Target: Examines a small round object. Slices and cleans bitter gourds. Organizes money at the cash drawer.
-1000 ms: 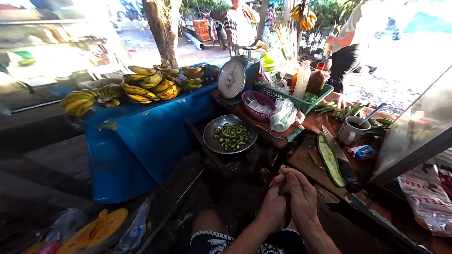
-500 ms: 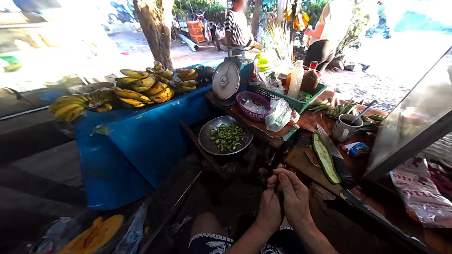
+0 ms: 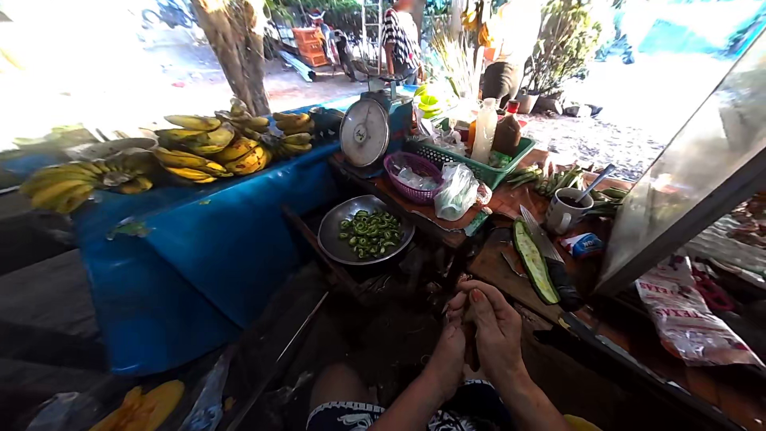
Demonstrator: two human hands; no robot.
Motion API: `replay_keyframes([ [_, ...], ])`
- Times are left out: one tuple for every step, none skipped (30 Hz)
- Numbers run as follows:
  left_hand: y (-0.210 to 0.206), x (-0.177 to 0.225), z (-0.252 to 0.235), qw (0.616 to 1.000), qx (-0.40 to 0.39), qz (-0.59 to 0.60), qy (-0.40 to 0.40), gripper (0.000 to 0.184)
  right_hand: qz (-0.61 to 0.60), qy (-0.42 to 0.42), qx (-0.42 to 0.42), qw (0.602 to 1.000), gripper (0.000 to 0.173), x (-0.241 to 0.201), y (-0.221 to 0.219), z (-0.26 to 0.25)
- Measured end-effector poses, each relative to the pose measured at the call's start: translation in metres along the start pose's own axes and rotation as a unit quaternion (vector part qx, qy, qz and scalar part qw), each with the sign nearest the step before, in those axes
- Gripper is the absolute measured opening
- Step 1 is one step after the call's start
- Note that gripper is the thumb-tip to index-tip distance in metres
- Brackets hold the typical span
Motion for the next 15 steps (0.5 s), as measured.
replay_keyframes([
  [-0.002,-0.001,0.0,1.0,0.007,0.011,0.013,0.035,0.001,-0.008,-0.002,1.0,0.028,0.0,0.0,-0.001],
  [-0.003,-0.001,0.001,0.999,0.018,0.021,0.025,0.033,0.0,-0.02,-0.006,1.0,0.028,0.0,0.0,-0.001],
  [-0.005,0.0,0.002,0.998,0.031,0.034,0.031,0.031,0.002,-0.031,-0.016,0.999,0.028,0.0,0.0,-0.001],
  [-0.006,0.0,0.003,0.997,0.044,0.049,0.034,0.029,0.005,-0.04,-0.028,0.999,0.028,0.0,-0.001,-0.002],
  [-0.006,-0.001,0.004,0.996,0.057,0.065,0.033,0.028,0.012,-0.047,-0.042,0.998,0.027,0.001,-0.002,-0.002],
  [-0.005,-0.003,0.004,0.995,0.062,0.077,0.032,0.027,0.02,-0.055,-0.059,0.997,0.027,0.001,-0.004,-0.002],
  [-0.004,-0.006,0.005,0.994,0.061,0.089,0.03,0.025,0.03,-0.059,-0.076,0.995,0.027,0.002,-0.005,-0.001],
  [-0.003,-0.008,0.004,0.993,0.058,0.096,0.031,0.023,0.042,-0.063,-0.089,0.993,0.027,0.003,-0.005,-0.001],
  [-0.003,-0.01,0.004,0.993,0.056,0.1,0.033,0.022,0.052,-0.068,-0.097,0.992,0.026,0.004,-0.005,-0.002],
  [-0.003,-0.011,0.004,0.992,0.06,0.101,0.037,0.021,0.061,-0.078,-0.105,0.99,0.027,0.005,-0.003,-0.003],
  [-0.003,-0.01,0.004,0.992,0.068,0.097,0.041,0.019,0.068,-0.092,-0.11,0.987,0.028,0.006,-0.001,-0.005],
  [-0.003,-0.009,0.005,0.991,0.08,0.092,0.046,0.018,0.075,-0.112,-0.112,0.985,0.03,0.007,0.001,-0.008],
  [-0.003,-0.007,0.005,0.991,0.09,0.086,0.048,0.019,0.085,-0.135,-0.114,0.981,0.033,0.008,0.003,-0.01],
  [-0.003,-0.004,0.005,0.991,0.096,0.078,0.05,0.019,0.097,-0.162,-0.116,0.975,0.037,0.009,0.005,-0.011],
  [-0.004,0.0,0.005,0.991,0.102,0.074,0.051,0.02,0.102,-0.19,-0.12,0.969,0.04,0.009,0.006,-0.012],
])
Point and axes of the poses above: each hand's wrist, its own z-axis away from the middle knuckle, its own y-axis out of the back of the hand, x = y × z, the point moved 3 cm from there along -z, towards the middle knuckle, and after that the axes turned 10 degrees about -z, right-handed, at the moved point
